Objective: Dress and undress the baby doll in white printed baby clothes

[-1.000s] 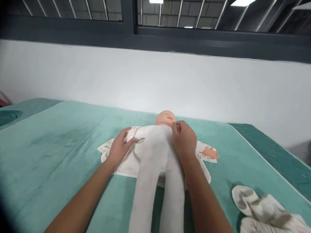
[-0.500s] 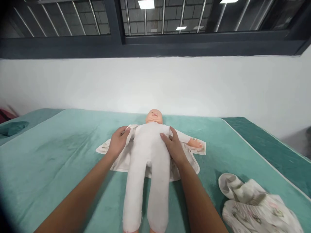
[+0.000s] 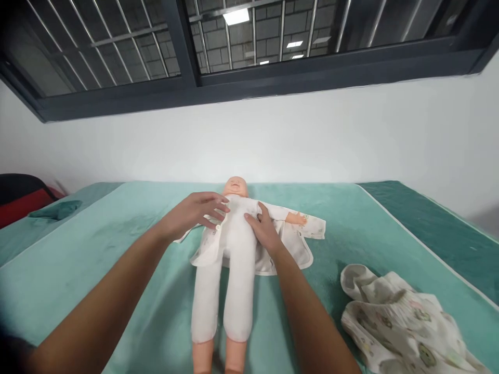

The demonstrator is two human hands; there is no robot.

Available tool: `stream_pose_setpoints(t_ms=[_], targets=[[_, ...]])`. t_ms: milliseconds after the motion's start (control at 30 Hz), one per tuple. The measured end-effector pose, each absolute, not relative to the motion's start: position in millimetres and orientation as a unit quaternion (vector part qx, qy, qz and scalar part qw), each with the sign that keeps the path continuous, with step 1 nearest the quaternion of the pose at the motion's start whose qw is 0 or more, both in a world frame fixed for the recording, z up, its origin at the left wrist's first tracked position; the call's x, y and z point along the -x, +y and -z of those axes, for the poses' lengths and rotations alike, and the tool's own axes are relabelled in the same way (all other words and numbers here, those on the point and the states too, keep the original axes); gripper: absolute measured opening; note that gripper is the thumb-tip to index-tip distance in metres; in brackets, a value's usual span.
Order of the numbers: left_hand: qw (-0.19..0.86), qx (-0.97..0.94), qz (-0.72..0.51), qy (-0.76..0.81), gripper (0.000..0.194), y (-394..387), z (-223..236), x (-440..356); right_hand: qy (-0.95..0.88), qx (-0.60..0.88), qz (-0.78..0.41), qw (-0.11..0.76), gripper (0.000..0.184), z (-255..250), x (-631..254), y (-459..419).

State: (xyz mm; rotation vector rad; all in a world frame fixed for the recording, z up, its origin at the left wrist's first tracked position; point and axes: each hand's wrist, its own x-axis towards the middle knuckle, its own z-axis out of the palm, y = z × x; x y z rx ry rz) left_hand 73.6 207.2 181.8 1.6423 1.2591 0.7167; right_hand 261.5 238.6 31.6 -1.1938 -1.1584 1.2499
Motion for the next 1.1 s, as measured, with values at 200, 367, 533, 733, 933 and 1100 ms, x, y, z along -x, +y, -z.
stream_pose_setpoints(t_ms=[200, 367, 533, 733, 933, 1100], targets=[[0.442, -0.585, -0.496, 0.465, 0.032, 191.7, -133.6, -50.7, -0.491, 0.498, -0.508, 0.504, 0.091, -28.3, -261.7, 239.6], [0.049, -0.690, -0.382, 0.613, 0.046, 206.1, -65.8, -9.9, -0.495, 0.510, -0.495, 0.500, 0.089, -28.5, -262.7, 238.8], [-0.100, -0.697, -0.132, 0.698, 0.054, 214.5, -30.4, 45.0, -0.476, 0.496, -0.501, 0.526, 0.090, -27.1, -259.1, 237.2], [-0.193, -0.682, -0.071, 0.702, 0.049, 238.5, -43.3, 80.5, -0.474, 0.457, -0.516, 0.548, 0.090, -30.2, -256.6, 233.2], [-0.146, -0.656, -0.151, 0.725, 0.063, 238.1, -29.6, 96.3, -0.540, 0.450, -0.503, 0.503, 0.073, -37.7, -267.0, 240.6], [-0.143, -0.630, -0.287, 0.708, 0.055, 219.8, -22.1, 100.1, -0.602, 0.531, -0.418, 0.425, 0.036, -46.7, -338.5, 250.5]])
